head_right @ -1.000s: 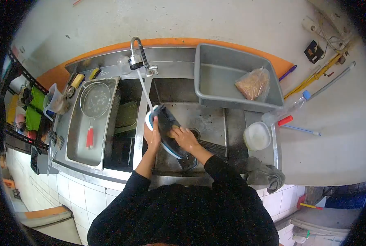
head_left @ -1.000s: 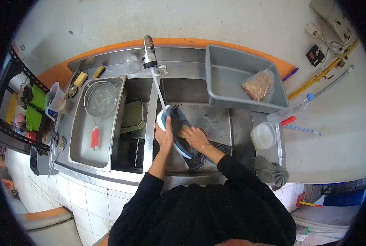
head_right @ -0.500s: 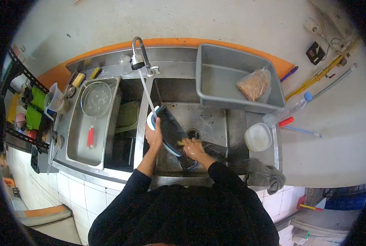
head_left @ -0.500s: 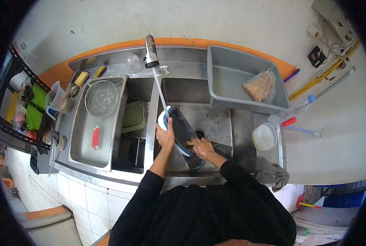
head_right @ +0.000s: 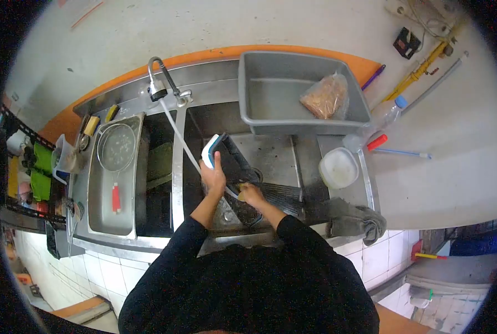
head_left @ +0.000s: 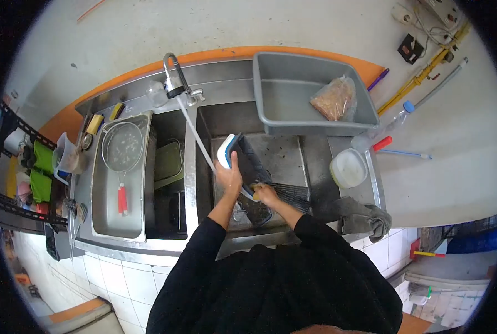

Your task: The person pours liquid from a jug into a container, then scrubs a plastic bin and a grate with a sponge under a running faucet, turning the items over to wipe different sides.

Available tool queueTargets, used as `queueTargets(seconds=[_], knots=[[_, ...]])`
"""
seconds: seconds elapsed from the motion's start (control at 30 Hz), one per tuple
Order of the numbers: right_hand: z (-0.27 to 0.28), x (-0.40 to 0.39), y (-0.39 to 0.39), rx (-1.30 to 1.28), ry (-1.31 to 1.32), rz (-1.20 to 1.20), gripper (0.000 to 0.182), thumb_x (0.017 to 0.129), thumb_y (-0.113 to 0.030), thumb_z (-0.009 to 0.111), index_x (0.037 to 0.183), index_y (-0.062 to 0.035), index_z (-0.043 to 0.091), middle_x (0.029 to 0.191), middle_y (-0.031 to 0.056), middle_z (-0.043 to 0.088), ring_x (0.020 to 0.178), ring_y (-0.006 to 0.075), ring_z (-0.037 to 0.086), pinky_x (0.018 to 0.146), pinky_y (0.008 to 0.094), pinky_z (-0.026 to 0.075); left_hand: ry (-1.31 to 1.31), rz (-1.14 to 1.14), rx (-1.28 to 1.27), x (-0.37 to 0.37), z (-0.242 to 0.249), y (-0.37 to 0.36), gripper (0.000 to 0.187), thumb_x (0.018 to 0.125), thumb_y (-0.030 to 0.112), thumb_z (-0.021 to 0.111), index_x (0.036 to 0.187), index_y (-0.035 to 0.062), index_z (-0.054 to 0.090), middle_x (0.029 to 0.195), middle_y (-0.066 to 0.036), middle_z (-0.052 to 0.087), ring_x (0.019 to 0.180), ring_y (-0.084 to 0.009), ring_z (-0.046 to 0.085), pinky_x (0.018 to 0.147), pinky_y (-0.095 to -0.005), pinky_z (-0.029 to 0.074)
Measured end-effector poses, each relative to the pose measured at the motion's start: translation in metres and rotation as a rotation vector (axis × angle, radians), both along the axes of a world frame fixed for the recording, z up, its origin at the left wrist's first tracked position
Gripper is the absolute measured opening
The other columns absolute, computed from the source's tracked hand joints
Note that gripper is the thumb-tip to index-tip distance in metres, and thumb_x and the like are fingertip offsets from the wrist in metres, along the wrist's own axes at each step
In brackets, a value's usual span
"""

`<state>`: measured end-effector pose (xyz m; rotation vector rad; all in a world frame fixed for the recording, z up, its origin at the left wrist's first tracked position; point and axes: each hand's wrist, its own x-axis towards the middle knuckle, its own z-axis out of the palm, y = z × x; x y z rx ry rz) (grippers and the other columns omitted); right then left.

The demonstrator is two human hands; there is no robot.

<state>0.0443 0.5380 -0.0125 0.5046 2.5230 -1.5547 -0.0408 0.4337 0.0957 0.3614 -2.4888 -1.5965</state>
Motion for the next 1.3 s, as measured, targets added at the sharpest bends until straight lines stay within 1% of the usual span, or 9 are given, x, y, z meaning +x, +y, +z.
queueTargets(seconds=[0.13, 0.27, 0.37, 0.53, 0.7, 0.77, 0.9, 1.0, 1.3], knots=[[0.055, -0.008, 0.005, -0.577, -0.245, -0.136, 0.028, 0.083, -0.029, 0.045, 0.1, -0.0093, 0.056, 0.064, 0.0, 0.049, 0.047, 0.0108, 0.042, 0.042, 0.0238, 0.033, 0.033, -0.083, 0.032, 0.014, -0.017, 0.014, 0.066, 0.073, 0.053, 0.057, 0.103, -0.0049, 0.047, 0.093, -0.025, 0.056, 0.089, -0.0388, 0.054, 0.077, -0.0441, 0.04], [0.102, 0.005, 0.053, -0.734, -0.115, -0.275, 0.025, 0.086, -0.029, 0.043, 0.098, -0.0082, 0.05, 0.069, 0.0016, 0.052, 0.052, 0.009, 0.049, 0.041, 0.0216, 0.037, 0.013, -0.137, -0.081, 0.021, -0.026, 0.015, 0.067, 0.072, 0.054, 0.057, 0.104, -0.0041, 0.046, 0.087, -0.026, 0.058, 0.086, -0.0407, 0.055, 0.074, -0.0442, 0.041], [0.126, 0.029, 0.118, -0.179, 0.245, -0.302, 0.027, 0.087, -0.029, 0.039, 0.101, -0.0065, 0.047, 0.083, 0.0082, 0.057, 0.078, 0.0224, 0.058, 0.054, 0.0342, 0.048, 0.07, -0.376, -0.171, 0.02, -0.007, 0.005, 0.061, 0.072, 0.052, 0.059, 0.099, -0.0005, 0.046, 0.081, -0.026, 0.059, 0.078, -0.0417, 0.057, 0.069, -0.0455, 0.043], [0.17, 0.068, 0.201, 0.703, 0.102, -0.522, 0.027, 0.086, -0.028, 0.038, 0.102, -0.0078, 0.047, 0.098, 0.019, 0.053, 0.085, 0.0333, 0.054, 0.075, 0.0445, 0.042, 0.456, -0.965, -0.521, 0.008, 0.028, -0.002, 0.061, 0.066, 0.051, 0.065, 0.095, 0.0014, 0.046, 0.084, -0.021, 0.058, 0.072, -0.0375, 0.059, 0.058, -0.0412, 0.048], [0.084, 0.086, 0.275, 0.836, 0.164, -0.427, 0.029, 0.079, -0.018, 0.048, 0.105, -0.006, 0.043, 0.097, 0.0211, 0.051, 0.085, 0.0424, 0.051, 0.07, 0.0479, 0.041, 0.519, -0.619, -0.002, -0.007, 0.052, -0.006, 0.054, 0.069, 0.042, 0.069, 0.095, 0.0, 0.046, 0.071, -0.014, 0.058, 0.064, -0.0276, 0.059, 0.057, -0.0329, 0.046], [0.053, 0.083, 0.299, 1.129, 0.2, -0.135, 0.032, 0.077, -0.013, 0.05, 0.107, -0.0047, 0.042, 0.104, 0.0235, 0.047, 0.089, 0.0451, 0.049, 0.072, 0.0496, 0.041, 0.369, -0.494, 0.266, -0.012, 0.083, -0.004, 0.051, 0.079, 0.041, 0.058, 0.102, -0.0019, 0.046, 0.085, -0.01, 0.055, 0.078, -0.0208, 0.053, 0.071, -0.0311, 0.043], [0.068, 0.067, 0.283, 0.854, -0.011, -0.391, 0.032, 0.079, -0.015, 0.046, 0.108, -0.003, 0.041, 0.098, 0.0241, 0.051, 0.091, 0.0452, 0.049, 0.075, 0.0491, 0.041, -0.06, -0.442, 0.983, -0.031, 0.098, -0.009, 0.059, 0.083, 0.049, 0.048, 0.113, -0.0008, 0.045, 0.108, -0.01, 0.05, 0.099, -0.0203, 0.046, 0.09, -0.0344, 0.033], [0.093, 0.062, 0.273, 0.67, -0.228, -0.411, 0.035, 0.083, -0.019, 0.041, 0.115, -0.0041, 0.04, 0.106, 0.0289, 0.048, 0.091, 0.0411, 0.052, 0.079, 0.0471, 0.041, -0.112, -0.405, 1.068, -0.015, 0.133, -0.007, 0.061, 0.083, 0.051, 0.047, 0.115, -0.0007, 0.044, 0.112, -0.011, 0.049, 0.1, -0.0213, 0.046, 0.091, -0.0347, 0.033], [0.113, 0.077, 0.256, 0.677, 0.185, -0.252, 0.029, 0.084, -0.025, 0.045, 0.108, -0.0092, 0.045, 0.084, 0.0204, 0.058, 0.076, 0.0375, 0.057, 0.067, 0.0442, 0.044, 0.02, -0.41, 0.898, -0.019, 0.104, -0.011, 0.056, 0.084, 0.046, 0.049, 0.112, -0.0022, 0.046, 0.107, -0.012, 0.05, 0.098, -0.0209, 0.046, 0.089, -0.0321, 0.033]])
